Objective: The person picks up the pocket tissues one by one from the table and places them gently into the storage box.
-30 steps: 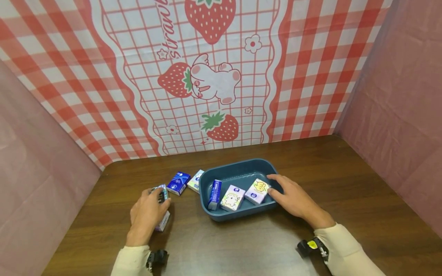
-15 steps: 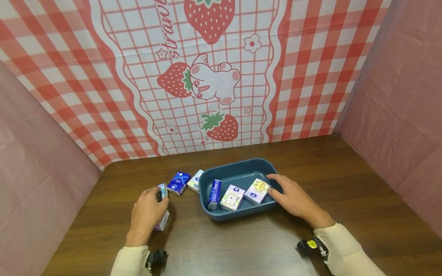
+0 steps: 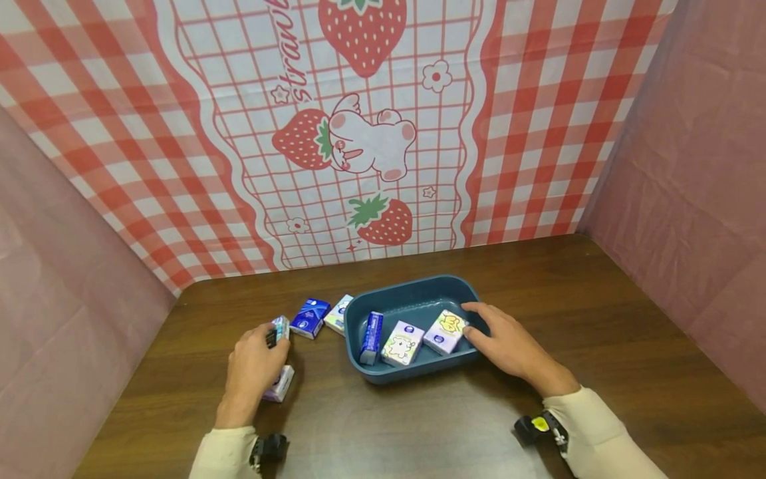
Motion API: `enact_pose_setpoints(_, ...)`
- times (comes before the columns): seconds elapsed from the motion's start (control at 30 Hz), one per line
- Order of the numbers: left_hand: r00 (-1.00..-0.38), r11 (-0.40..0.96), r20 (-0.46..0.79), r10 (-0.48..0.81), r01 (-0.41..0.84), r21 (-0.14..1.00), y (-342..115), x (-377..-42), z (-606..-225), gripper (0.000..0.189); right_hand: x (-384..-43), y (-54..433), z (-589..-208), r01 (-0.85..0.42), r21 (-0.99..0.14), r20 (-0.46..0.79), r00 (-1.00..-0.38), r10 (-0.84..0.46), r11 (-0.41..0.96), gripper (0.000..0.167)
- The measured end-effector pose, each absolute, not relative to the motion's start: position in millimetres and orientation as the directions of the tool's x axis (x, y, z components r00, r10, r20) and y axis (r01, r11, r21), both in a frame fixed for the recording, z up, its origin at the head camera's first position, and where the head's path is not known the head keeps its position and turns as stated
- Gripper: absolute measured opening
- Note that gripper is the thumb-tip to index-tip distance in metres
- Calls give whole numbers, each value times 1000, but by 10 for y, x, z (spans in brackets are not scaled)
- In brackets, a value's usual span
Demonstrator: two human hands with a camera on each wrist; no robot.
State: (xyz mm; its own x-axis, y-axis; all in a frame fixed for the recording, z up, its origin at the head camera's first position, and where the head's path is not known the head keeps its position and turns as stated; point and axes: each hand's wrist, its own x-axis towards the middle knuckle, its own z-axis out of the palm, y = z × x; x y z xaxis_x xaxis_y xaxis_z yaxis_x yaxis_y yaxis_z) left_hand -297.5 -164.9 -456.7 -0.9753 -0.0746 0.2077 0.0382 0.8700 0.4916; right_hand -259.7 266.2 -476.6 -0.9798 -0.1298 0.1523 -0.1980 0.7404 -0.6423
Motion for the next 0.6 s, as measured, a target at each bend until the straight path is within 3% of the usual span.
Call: enact_pose_setpoints(0.6, -963, 787, 233, -134, 39, 615, -1579, -2992, -4518, 44, -2600, 2665, -4767, -185, -643, 137, -983, -126, 743, 53)
